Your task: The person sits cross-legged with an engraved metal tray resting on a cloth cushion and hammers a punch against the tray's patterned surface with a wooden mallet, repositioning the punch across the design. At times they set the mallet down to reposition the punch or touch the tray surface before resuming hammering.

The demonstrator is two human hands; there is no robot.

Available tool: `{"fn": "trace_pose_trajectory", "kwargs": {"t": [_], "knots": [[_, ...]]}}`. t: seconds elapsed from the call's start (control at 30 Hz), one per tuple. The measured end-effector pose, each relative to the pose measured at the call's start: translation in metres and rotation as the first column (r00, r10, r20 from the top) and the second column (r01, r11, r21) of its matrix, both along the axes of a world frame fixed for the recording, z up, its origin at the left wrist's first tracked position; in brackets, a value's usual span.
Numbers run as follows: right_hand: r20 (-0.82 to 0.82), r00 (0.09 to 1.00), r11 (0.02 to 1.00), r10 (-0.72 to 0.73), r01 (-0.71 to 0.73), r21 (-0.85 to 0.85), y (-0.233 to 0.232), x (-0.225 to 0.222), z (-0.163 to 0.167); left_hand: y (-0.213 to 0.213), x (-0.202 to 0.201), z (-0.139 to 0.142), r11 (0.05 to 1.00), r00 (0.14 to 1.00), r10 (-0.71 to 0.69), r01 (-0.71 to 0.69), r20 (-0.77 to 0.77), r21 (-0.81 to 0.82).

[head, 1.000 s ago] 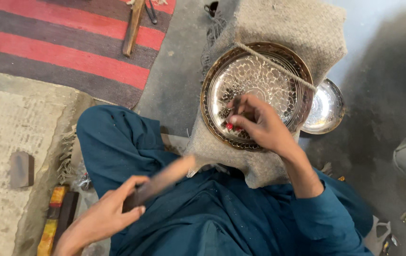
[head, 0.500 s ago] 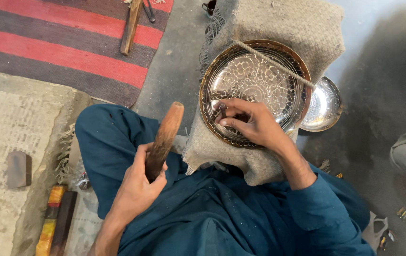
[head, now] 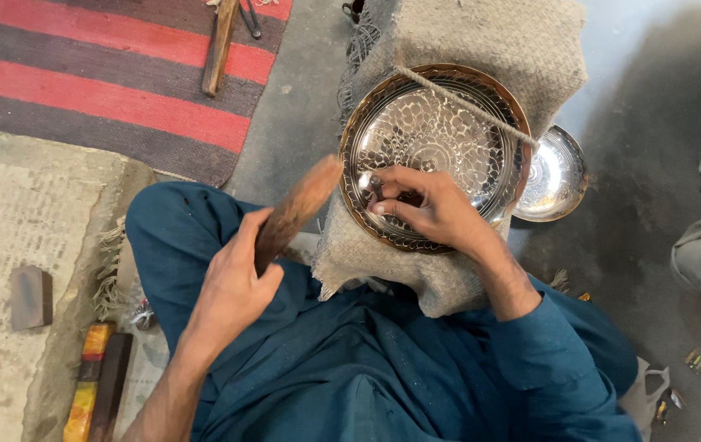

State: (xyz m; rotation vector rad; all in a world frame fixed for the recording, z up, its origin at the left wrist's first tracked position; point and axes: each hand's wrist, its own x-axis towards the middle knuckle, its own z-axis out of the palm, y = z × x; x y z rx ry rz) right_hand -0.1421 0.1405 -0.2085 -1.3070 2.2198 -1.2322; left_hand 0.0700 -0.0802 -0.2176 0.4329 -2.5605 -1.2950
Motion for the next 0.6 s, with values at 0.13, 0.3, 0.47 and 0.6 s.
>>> {"fn": "trace_pose_trajectory", "kwargs": {"t": [0.13, 0.3, 0.47, 0.6], "knots": [[0.001, 0.999, 0.998, 0.04, -0.039, -0.04, 0.0, -0.001, 0.0, -0.002, -0.016, 0.003, 0.956, 0.994, -0.04, 0.007, -0.104, -0.292], [0.02, 1.0, 1.0, -0.018, 0.018, -0.007, 0.001, 0.0, 0.0, -0.001, -0.029, 0.008, 0.998, 0.987, -0.057, 0.057, -0.148, -0.004], [0.024, 1.0, 1.0, -0.009, 0.009, -0.01, 0.0, 0.0, -0.002, -0.002, -0.031, 0.008, 0.887, 0.984, -0.113, 0.037, -0.139, -0.46], [0.025, 1.0, 1.0, -0.018, 0.018, -0.003, 0.0, 0.0, -0.002, -0.003, -0.03, 0.006, 0.805, 0.989, -0.09, 0.004, -0.115, -0.594]]}}
